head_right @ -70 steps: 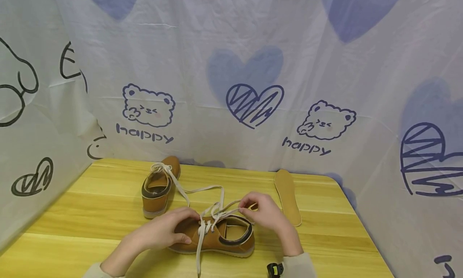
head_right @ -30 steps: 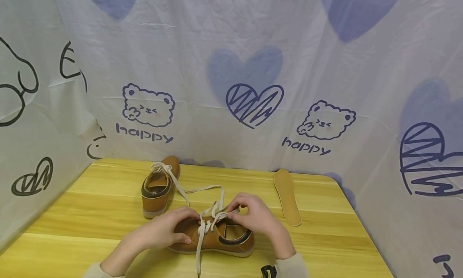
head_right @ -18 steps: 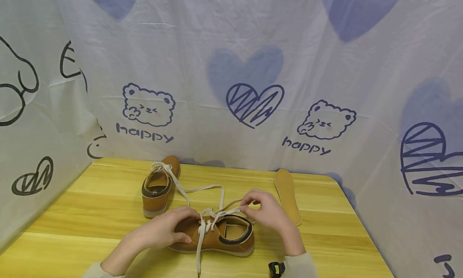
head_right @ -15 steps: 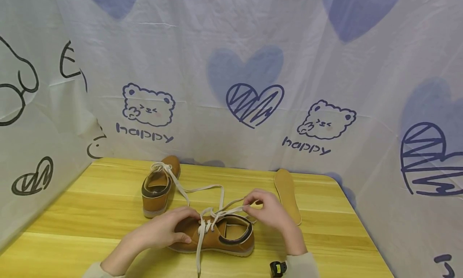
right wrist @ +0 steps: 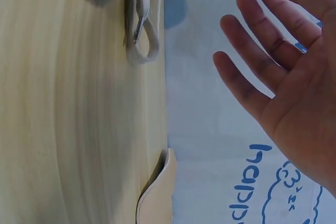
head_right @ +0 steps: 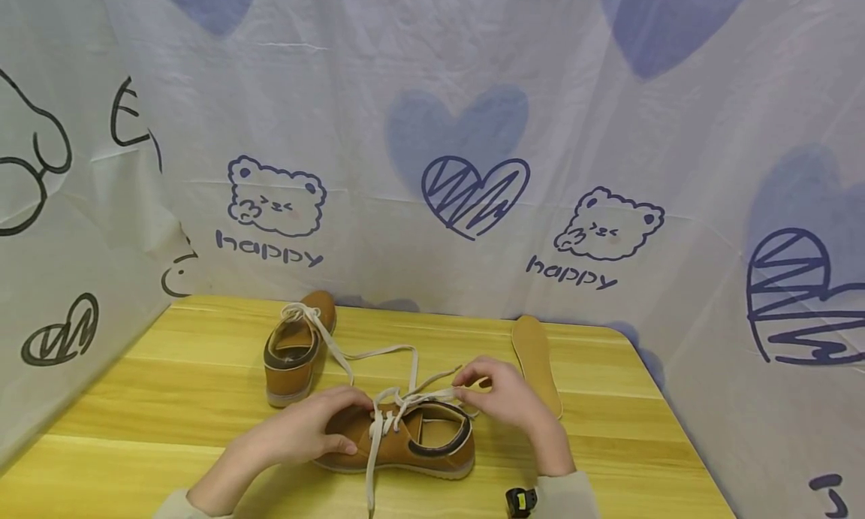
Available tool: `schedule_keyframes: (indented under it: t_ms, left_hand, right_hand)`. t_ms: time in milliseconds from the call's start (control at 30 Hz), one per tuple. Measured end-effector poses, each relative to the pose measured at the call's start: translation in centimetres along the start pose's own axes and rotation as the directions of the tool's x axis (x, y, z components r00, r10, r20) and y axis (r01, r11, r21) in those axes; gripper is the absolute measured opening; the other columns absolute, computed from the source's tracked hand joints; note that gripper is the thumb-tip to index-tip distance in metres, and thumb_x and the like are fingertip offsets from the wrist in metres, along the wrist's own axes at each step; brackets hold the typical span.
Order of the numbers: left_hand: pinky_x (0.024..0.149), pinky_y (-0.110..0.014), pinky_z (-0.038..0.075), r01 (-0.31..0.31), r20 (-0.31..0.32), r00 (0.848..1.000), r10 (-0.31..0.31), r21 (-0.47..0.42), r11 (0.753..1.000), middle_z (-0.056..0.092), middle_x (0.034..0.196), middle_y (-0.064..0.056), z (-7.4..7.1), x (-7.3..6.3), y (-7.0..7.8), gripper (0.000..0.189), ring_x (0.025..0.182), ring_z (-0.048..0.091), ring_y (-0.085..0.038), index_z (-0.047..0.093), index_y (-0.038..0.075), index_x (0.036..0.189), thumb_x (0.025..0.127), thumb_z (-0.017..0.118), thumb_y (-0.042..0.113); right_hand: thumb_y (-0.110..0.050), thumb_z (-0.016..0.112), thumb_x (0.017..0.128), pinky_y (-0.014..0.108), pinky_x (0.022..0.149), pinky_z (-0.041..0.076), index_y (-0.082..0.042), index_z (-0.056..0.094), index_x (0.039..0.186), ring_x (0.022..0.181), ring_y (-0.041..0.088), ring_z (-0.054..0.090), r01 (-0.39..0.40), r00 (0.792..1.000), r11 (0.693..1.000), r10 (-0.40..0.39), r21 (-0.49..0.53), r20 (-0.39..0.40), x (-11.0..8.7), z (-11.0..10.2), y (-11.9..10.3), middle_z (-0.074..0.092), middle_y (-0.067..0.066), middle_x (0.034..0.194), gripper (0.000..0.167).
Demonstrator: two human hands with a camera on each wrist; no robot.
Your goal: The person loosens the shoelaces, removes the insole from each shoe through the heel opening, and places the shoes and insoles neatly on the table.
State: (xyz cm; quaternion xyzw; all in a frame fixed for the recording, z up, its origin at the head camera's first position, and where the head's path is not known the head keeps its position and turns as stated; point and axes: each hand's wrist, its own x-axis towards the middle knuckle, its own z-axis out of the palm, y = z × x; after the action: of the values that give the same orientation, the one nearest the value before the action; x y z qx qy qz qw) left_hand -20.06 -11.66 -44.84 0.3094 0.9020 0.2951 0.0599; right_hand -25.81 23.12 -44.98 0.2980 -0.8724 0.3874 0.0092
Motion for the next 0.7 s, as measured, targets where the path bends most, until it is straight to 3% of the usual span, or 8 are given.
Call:
schedule_keyframes:
  t_ms: [133,333,533,700]
  left_hand:
    - [0.110,-0.050,0.047,-0.001,-0.001,1.000,0.001,-0.002,1.000,0.063,0.136,-0.003,0.1,0.0,-0.1,0.050,0.130,0.058,-0.026,0.065,0.015,0.133,0.088,0.085,0.025]
    - [0.110,-0.050,0.047,-0.007,-0.003,1.000,0.007,0.004,1.000,0.064,0.135,-0.002,0.1,0.0,-0.2,0.050,0.130,0.058,-0.025,0.065,0.015,0.133,0.088,0.085,0.025]
    - [0.110,-0.050,0.048,-0.016,-0.009,1.000,0.016,0.013,1.000,0.065,0.134,-0.002,0.1,0.1,-0.2,0.050,0.129,0.059,-0.025,0.065,0.015,0.132,0.087,0.085,0.024]
    - [0.110,-0.050,0.048,-0.015,-0.010,1.000,0.015,0.003,1.000,0.064,0.134,-0.002,0.1,0.1,-0.2,0.050,0.129,0.059,-0.025,0.065,0.015,0.132,0.087,0.086,0.024]
  right_hand:
    - [-0.018,0.075,0.097,0.049,0.092,0.059,-0.017,0.076,0.105,0.099,0.013,0.069,0.011,1.000,0.999,-0.010,0.040,-0.018,0.2,0.2,-0.6,0.073,-0.003,0.106,0.009]
    - [-0.017,0.075,0.097,0.054,0.095,0.058,-0.017,0.076,0.107,0.099,0.014,0.070,0.061,0.998,0.993,-0.058,0.099,-0.038,0.5,0.7,-1.8,0.074,0.001,0.108,0.010]
    - [-0.017,0.076,0.096,0.048,0.094,0.059,-0.018,0.077,0.105,0.099,0.016,0.069,0.121,0.993,0.988,-0.121,0.099,-0.007,1.0,1.8,-2.7,0.074,-0.003,0.108,0.009]
    - [-0.015,0.078,0.094,0.044,0.091,0.059,-0.017,0.077,0.104,0.096,0.015,0.068,0.125,0.991,0.989,-0.127,0.079,0.027,1.2,2.7,-3.2,0.073,-0.005,0.106,0.011]
